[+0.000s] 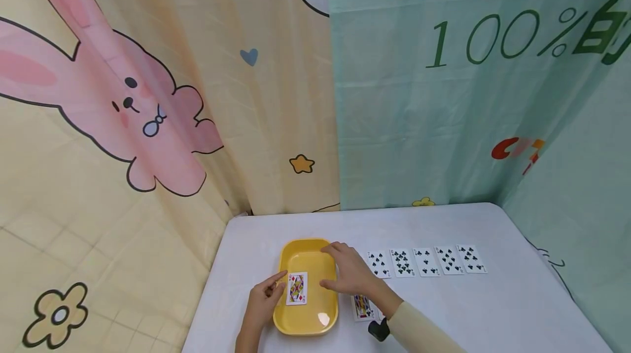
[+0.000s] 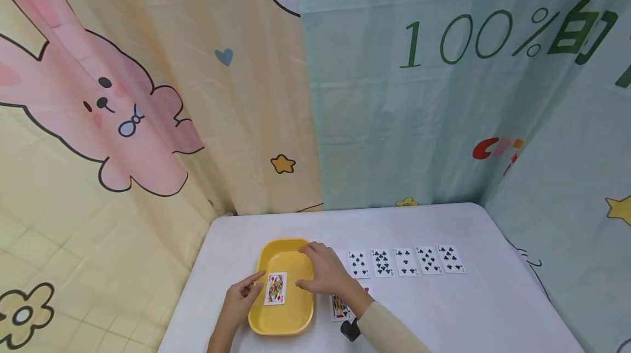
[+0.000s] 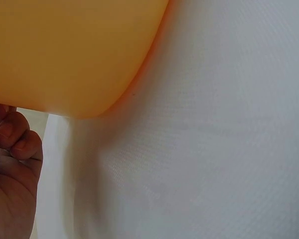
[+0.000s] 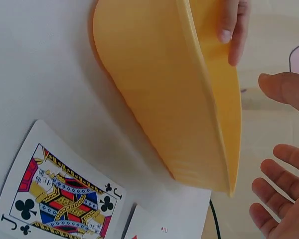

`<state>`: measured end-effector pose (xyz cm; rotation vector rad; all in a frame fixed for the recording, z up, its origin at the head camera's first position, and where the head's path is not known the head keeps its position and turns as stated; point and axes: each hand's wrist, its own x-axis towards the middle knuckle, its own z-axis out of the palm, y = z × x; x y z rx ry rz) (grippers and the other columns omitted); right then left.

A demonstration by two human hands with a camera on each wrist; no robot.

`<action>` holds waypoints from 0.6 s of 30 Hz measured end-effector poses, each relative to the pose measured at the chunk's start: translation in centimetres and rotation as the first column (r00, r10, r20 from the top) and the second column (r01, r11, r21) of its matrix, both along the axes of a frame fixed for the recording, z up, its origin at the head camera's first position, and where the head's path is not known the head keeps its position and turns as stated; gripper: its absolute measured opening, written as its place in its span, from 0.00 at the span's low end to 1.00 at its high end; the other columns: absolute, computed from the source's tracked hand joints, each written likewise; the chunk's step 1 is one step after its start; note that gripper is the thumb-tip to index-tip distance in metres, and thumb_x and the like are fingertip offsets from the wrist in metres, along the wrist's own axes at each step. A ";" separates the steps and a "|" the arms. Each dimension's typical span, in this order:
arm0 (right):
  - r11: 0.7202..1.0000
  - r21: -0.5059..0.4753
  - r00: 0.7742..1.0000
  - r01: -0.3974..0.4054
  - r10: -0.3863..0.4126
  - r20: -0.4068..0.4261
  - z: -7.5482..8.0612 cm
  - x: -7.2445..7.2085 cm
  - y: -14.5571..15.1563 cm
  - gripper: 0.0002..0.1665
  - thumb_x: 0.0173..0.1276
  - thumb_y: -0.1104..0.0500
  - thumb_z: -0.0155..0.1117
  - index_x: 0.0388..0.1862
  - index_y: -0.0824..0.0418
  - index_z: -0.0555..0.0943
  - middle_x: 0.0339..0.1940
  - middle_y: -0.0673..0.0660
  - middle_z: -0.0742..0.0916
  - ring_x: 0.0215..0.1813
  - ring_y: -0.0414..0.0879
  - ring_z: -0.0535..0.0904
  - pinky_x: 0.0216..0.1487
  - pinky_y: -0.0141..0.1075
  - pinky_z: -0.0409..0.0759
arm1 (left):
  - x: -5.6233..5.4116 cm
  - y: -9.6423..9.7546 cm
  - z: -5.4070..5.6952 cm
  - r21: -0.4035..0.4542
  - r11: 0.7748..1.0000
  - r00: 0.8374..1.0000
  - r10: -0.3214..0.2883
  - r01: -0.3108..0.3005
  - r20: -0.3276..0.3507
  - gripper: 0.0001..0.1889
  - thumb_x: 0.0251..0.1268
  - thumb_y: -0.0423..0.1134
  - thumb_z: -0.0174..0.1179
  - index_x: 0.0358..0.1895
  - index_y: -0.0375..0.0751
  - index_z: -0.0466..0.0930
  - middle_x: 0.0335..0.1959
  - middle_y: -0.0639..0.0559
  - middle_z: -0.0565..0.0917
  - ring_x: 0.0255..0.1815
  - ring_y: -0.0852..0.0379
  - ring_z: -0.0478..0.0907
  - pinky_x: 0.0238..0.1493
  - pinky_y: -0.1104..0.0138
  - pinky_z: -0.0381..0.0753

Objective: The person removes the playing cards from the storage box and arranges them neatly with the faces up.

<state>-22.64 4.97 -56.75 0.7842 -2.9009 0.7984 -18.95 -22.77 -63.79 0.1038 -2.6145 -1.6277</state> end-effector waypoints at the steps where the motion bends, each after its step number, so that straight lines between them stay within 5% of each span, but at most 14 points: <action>1: 1.000 0.000 1.000 -0.008 0.008 0.008 -0.1 -0.1 -0.3 0.46 0.58 0.31 0.72 0.70 0.51 0.76 0.67 0.51 0.80 0.67 0.50 0.76 0.67 0.52 0.77 | 0.0 0.0 0.0 -0.004 1.000 1.000 0.005 -0.005 0.009 0.15 0.70 0.37 0.67 0.58 0.49 0.88 0.25 0.55 0.71 0.22 0.64 0.64 0.20 0.74 0.65; 7: 0.997 -0.020 0.994 -0.074 0.076 0.085 -0.6 -0.3 -1.8 0.47 0.58 0.36 0.74 0.72 0.54 0.74 0.69 0.53 0.78 0.69 0.51 0.76 0.69 0.51 0.77 | -0.1 0.0 -0.1 -0.006 1.000 0.998 0.024 -0.023 0.061 0.16 0.70 0.41 0.67 0.59 0.53 0.87 0.26 0.55 0.72 0.22 0.62 0.66 0.21 0.73 0.67; 18: 0.992 0.031 0.972 -0.121 0.112 0.206 -1.9 -0.6 -4.8 0.52 0.57 0.41 0.78 0.76 0.58 0.69 0.73 0.54 0.74 0.70 0.50 0.74 0.70 0.47 0.77 | -0.2 -0.1 -0.3 -0.004 1.000 0.999 -0.005 0.005 0.050 0.16 0.71 0.42 0.66 0.59 0.52 0.87 0.26 0.55 0.75 0.21 0.64 0.67 0.21 0.74 0.69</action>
